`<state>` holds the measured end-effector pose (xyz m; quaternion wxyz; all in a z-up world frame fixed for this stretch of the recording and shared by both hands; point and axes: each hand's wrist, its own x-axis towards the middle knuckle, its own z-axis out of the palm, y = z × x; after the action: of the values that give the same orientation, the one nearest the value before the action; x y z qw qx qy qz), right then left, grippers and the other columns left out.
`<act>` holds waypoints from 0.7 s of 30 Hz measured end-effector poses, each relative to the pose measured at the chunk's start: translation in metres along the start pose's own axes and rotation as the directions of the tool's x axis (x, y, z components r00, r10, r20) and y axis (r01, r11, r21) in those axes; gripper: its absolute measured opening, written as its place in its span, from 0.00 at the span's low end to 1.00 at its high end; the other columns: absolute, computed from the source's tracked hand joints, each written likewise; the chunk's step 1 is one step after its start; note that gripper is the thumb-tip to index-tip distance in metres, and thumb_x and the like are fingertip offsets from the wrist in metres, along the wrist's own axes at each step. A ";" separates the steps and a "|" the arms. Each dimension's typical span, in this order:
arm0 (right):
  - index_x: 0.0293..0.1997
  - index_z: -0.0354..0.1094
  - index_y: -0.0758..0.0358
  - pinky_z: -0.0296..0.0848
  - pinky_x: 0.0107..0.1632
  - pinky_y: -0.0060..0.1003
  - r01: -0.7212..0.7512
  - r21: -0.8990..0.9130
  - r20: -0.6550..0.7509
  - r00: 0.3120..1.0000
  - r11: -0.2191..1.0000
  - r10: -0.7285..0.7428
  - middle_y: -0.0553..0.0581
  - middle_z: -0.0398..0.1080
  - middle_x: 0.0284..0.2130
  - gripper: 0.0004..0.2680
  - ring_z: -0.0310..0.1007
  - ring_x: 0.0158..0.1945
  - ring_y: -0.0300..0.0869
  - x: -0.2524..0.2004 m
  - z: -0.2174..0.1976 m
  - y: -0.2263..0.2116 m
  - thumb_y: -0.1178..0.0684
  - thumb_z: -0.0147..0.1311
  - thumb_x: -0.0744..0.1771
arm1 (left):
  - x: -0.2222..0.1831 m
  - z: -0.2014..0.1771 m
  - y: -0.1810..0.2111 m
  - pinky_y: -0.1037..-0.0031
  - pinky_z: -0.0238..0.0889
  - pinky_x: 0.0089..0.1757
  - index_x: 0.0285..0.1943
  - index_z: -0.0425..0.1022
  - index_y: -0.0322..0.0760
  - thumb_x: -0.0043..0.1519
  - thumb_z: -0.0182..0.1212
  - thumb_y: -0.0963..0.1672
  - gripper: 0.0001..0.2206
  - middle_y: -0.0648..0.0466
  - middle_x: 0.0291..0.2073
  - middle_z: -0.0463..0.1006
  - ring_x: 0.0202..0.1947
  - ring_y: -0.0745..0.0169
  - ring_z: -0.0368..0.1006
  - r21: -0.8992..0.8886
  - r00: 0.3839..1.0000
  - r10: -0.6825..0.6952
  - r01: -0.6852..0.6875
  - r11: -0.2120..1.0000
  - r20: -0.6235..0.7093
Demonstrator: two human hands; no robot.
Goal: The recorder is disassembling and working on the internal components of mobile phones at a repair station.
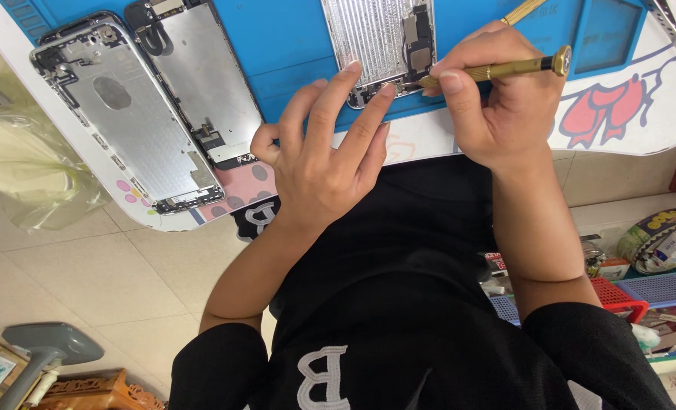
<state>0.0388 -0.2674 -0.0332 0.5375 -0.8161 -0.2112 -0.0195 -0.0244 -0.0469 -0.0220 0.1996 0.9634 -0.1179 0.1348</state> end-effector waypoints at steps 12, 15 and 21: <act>0.45 0.69 0.67 0.69 0.45 0.31 0.060 -0.064 0.015 0.998 0.996 -0.059 0.55 0.76 0.34 0.04 0.71 0.39 0.40 0.003 -0.001 0.000 0.60 0.56 0.75 | 0.000 0.004 -0.002 0.63 0.43 0.56 0.67 0.79 0.53 0.70 0.65 0.48 0.16 0.59 0.67 0.69 0.62 0.63 0.65 -0.014 1.000 0.010 -0.011 1.000 -0.028; 0.46 0.69 0.67 0.69 0.45 0.31 0.054 -0.055 0.011 0.999 0.997 -0.053 0.55 0.76 0.35 0.04 0.72 0.40 0.40 0.001 -0.001 0.002 0.60 0.56 0.76 | 0.000 0.003 -0.001 0.63 0.43 0.56 0.67 0.79 0.53 0.70 0.65 0.48 0.16 0.59 0.67 0.70 0.62 0.63 0.66 -0.019 0.999 0.012 -0.012 1.000 -0.032; 0.45 0.69 0.66 0.70 0.46 0.32 0.068 -0.101 0.022 0.998 0.993 -0.066 0.54 0.75 0.36 0.04 0.72 0.41 0.42 0.001 -0.002 0.000 0.61 0.56 0.75 | 0.001 0.002 -0.001 0.63 0.43 0.55 0.67 0.79 0.53 0.69 0.65 0.48 0.16 0.59 0.67 0.70 0.61 0.62 0.66 -0.013 1.000 0.011 -0.011 1.000 -0.025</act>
<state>0.0405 -0.2684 -0.0325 0.4922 -0.8351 -0.2423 -0.0406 -0.0230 -0.0468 -0.0241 0.2068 0.9596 -0.1215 0.1469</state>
